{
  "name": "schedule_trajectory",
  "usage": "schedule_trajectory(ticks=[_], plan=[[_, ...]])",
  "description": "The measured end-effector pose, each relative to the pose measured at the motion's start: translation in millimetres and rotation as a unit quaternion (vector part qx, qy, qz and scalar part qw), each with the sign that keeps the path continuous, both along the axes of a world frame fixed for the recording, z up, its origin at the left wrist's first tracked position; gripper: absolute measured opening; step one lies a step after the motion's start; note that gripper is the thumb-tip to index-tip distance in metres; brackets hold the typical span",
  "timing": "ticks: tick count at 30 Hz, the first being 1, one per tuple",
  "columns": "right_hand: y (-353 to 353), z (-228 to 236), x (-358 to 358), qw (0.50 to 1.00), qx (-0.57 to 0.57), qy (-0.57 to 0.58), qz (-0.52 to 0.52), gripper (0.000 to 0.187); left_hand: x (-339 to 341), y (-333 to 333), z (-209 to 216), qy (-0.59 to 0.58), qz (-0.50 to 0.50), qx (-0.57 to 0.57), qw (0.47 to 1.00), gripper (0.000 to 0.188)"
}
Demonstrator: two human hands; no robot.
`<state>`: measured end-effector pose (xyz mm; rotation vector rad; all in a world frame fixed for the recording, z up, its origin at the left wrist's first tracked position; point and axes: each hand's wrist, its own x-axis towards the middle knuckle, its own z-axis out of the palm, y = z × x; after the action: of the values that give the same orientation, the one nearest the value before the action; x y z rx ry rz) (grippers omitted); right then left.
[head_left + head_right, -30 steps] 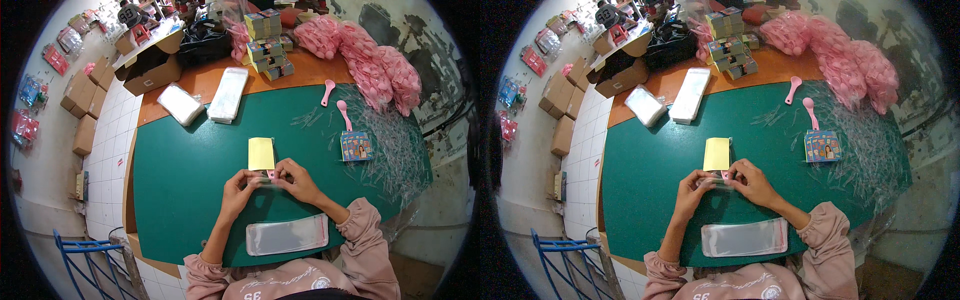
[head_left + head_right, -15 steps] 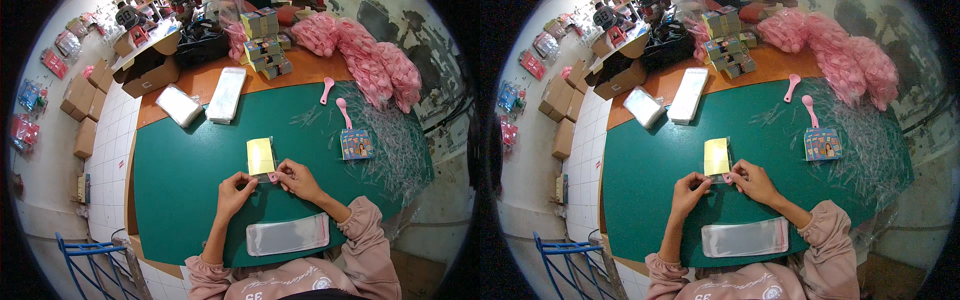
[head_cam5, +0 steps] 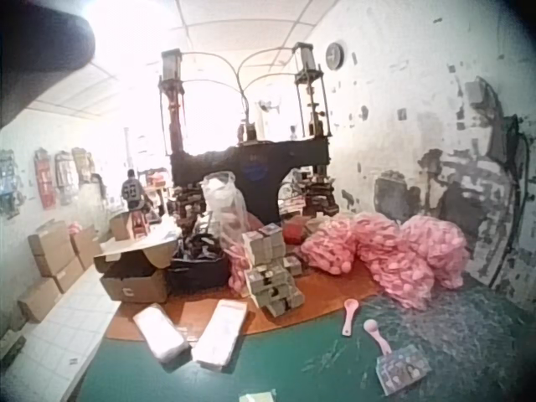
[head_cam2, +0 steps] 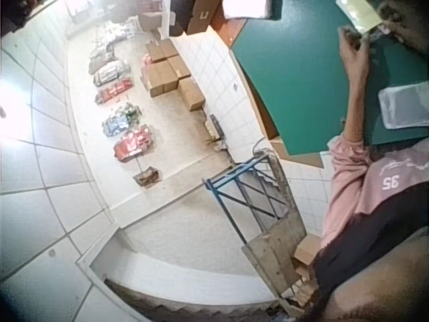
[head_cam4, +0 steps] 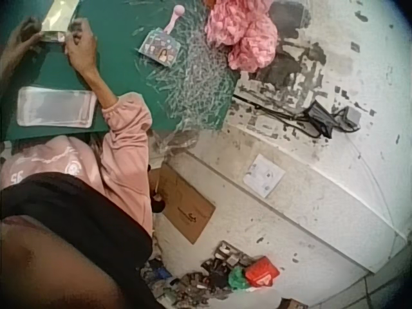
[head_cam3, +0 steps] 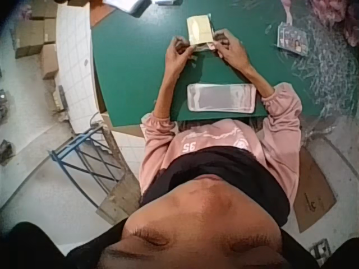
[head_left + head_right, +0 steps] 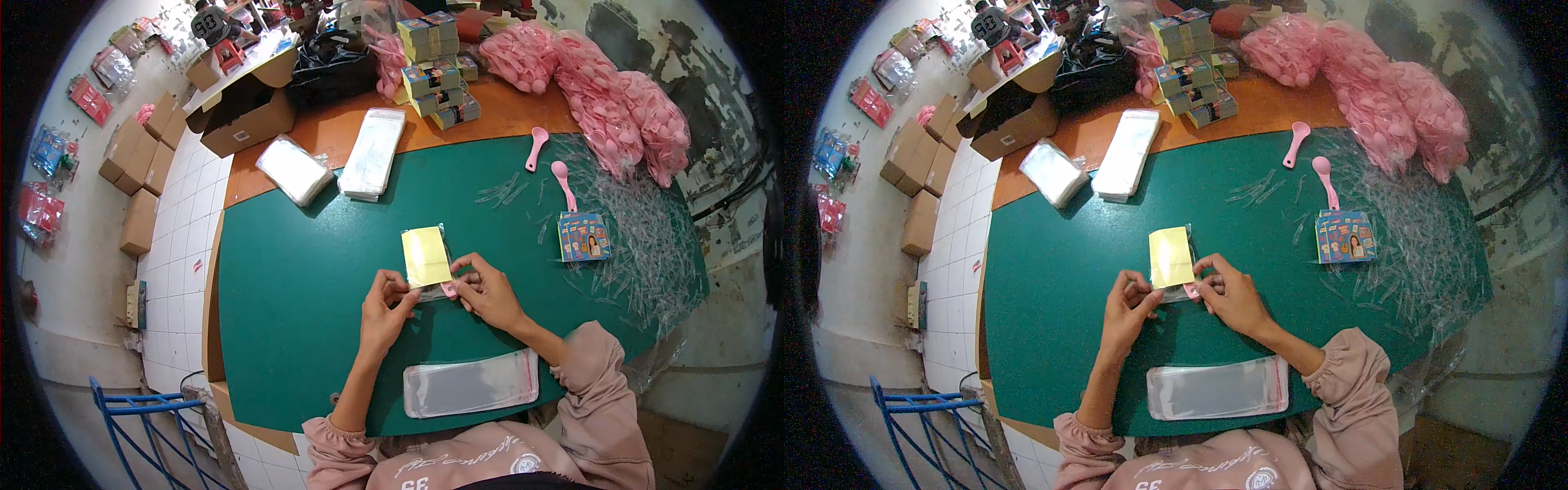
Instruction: The person repeatedly picks up pink plastic spoons and small printed cards, places them into clear plastic bags, and seals them with yellow sticky notes. The person handles the items one at a time and stacks the finished packages on the table.
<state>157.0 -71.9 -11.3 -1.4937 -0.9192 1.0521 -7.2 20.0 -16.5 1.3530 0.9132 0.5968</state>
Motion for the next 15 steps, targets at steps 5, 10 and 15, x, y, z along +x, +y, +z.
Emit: schedule_trajectory(ticks=[5,10,15], plan=[[1.4,2.7,-1.3,1.0,0.004,-0.005,0.005,0.03,-0.5,0.6,5.7,-0.006,-0.023,-0.008,1.0,0.018],[7.4,-5.7,17.2,0.982,0.061,-0.171,0.047,0.025,-27.2,15.7,-0.2,0.058,-0.047,0.196,0.978,0.042],[52.9,4.7,134.5,0.85,-0.068,-0.521,-0.037,0.021,-153.8,88.9,-9.8,0.081,0.212,0.199,0.953,0.042]])
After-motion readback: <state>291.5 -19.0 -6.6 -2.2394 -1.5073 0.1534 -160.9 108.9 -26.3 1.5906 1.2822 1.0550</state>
